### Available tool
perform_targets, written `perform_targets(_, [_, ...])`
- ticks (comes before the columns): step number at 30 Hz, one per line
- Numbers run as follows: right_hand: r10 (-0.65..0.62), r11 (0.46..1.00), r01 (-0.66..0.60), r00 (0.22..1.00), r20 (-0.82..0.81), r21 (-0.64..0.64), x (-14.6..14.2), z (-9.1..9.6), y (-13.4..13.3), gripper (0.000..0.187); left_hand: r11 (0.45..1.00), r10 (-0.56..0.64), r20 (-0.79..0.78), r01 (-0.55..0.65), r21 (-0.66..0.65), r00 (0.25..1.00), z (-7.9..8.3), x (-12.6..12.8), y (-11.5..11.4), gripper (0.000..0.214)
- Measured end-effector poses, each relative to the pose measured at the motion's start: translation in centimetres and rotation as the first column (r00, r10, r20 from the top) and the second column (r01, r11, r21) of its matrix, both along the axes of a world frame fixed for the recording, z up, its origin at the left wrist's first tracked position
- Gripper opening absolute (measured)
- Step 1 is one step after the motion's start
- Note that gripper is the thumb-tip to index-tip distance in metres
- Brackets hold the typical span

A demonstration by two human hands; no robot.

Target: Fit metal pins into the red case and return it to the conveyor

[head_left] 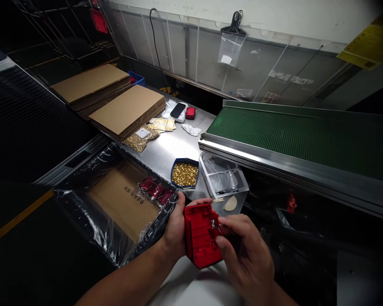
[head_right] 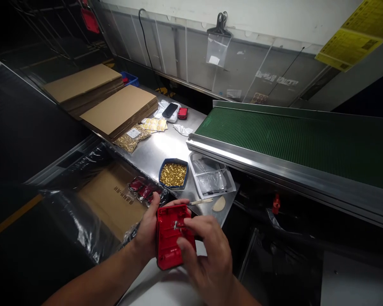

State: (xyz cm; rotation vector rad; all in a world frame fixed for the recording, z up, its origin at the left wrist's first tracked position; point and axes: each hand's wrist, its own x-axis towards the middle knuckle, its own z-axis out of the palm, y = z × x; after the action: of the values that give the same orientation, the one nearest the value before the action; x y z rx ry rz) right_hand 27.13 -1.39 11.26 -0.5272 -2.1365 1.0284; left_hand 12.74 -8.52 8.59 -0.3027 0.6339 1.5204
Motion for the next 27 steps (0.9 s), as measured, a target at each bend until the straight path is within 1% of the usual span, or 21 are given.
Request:
perform_targets(2, [0.089,0.979,-0.080,0.995,-0.040,0.188,-0.1,0.3,0.0,0.031,1.000,-0.010,0.067,0.011,-0.015,0.998,0.2,-0.1,0.1,0.078])
perform_targets(3, [0.138,0.960,-0.121,0.989,-0.050,0.251,-0.2,0.2,0.0,0.031,1.000,-0.017,0.091,0.019,-0.025,0.996,0.2,0.0,0.2,0.079])
perform_targets(4, [0.192,0.944,-0.168,0.980,-0.059,0.283,-0.2,0.1,-0.1,0.030,0.999,-0.027,0.111,0.031,-0.034,0.993,0.3,0.1,0.2,0.080])
perform_targets(5, [0.242,0.935,-0.212,0.967,-0.074,0.285,-0.3,-0.1,-0.3,0.029,0.998,-0.042,0.124,0.048,-0.041,0.991,0.3,0.4,0.3,0.080])
perform_targets(6, [0.267,0.938,-0.237,0.959,-0.092,0.253,-0.3,-0.4,-0.5,0.026,0.997,-0.054,0.123,0.061,-0.048,0.991,0.2,0.7,0.5,0.080])
perform_targets(7, [0.266,0.950,-0.241,0.958,-0.110,0.197,-0.2,-0.8,-0.6,0.025,0.996,-0.059,0.092,0.065,-0.061,0.994,0.1,1.0,0.5,0.078])
perform_targets(8, [0.229,0.969,-0.214,0.966,-0.123,0.123,-0.1,-1.2,-0.7,0.024,0.995,-0.047,0.019,0.048,-0.091,0.999,0.0,1.3,0.6,0.076])
perform_targets(9, [0.157,0.988,-0.156,0.980,-0.122,0.022,0.0,-1.6,-0.7,0.022,0.991,-0.020,-0.109,0.006,-0.131,0.994,-0.2,1.6,0.5,0.072])
perform_targets(10, [0.061,0.991,-0.072,0.993,-0.102,-0.113,0.1,-1.9,-0.5,0.020,0.985,0.010,-0.290,-0.060,-0.164,0.957,-0.3,1.7,0.4,0.066])
perform_targets(11, [-0.042,0.963,0.024,0.997,-0.061,-0.270,0.1,-2.2,-0.3,0.019,0.976,0.029,-0.500,-0.132,-0.172,0.866,-0.5,1.9,0.2,0.059])
perform_targets(12, [-0.121,0.900,0.106,0.993,-0.008,-0.423,0.0,-2.4,0.0,0.020,0.971,0.032,-0.702,-0.187,-0.146,0.711,-0.5,1.9,-0.1,0.051])
perform_targets(13, [-0.167,0.815,0.161,0.985,0.040,-0.557,-0.2,-2.4,0.3,0.023,0.974,0.030,-0.861,-0.208,-0.089,0.508,-0.5,1.9,-0.5,0.043])
perform_targets(14, [-0.189,0.728,0.195,0.979,0.081,-0.657,-0.4,-2.4,0.7,0.028,0.983,0.035,-0.956,-0.182,-0.019,0.290,-0.4,1.8,-0.8,0.037])
perform_targets(15, [-0.188,0.666,0.207,0.976,0.108,-0.716,-0.6,-2.3,1.0,0.034,0.992,0.054,-0.994,-0.116,0.043,0.093,-0.3,1.7,-1.2,0.034])
perform_targets(16, [-0.178,0.632,0.212,0.976,0.126,-0.745,-0.9,-2.2,1.3,0.039,0.995,0.087,-0.994,-0.032,0.089,-0.058,-0.2,1.7,-1.6,0.034])
perform_targets(17, [-0.164,0.615,0.214,0.976,0.142,-0.759,-1.1,-2.0,1.5,0.043,0.991,0.132,-0.978,0.056,0.124,-0.160,-0.1,1.6,-1.8,0.035])
perform_targets(18, [-0.152,0.603,0.216,0.976,0.155,-0.768,-1.3,-1.9,1.7,0.045,0.981,0.173,-0.961,0.128,0.148,-0.216,0.0,1.6,-2.0,0.036])
perform_targets(19, [-0.142,0.591,0.220,0.975,0.168,-0.776,-1.4,-1.7,1.8,0.047,0.970,0.206,-0.948,0.181,0.164,-0.243,0.1,1.6,-2.1,0.037])
perform_targets(21, [-0.130,0.563,0.228,0.974,0.188,-0.794,-1.6,-1.6,1.9,0.048,0.955,0.243,-0.934,0.232,0.183,-0.261,0.0,1.6,-2.1,0.039])
perform_targets(25, [-0.111,0.491,0.255,0.967,0.230,-0.833,-1.3,-1.8,2.2,0.047,0.958,0.230,-0.934,0.231,0.168,-0.274,-0.2,1.8,-1.6,0.037])
perform_targets(27, [-0.096,0.460,0.269,0.963,0.253,-0.846,-1.2,-2.1,2.3,0.047,0.970,0.201,-0.941,0.190,0.152,-0.274,0.0,2.1,-1.2,0.038])
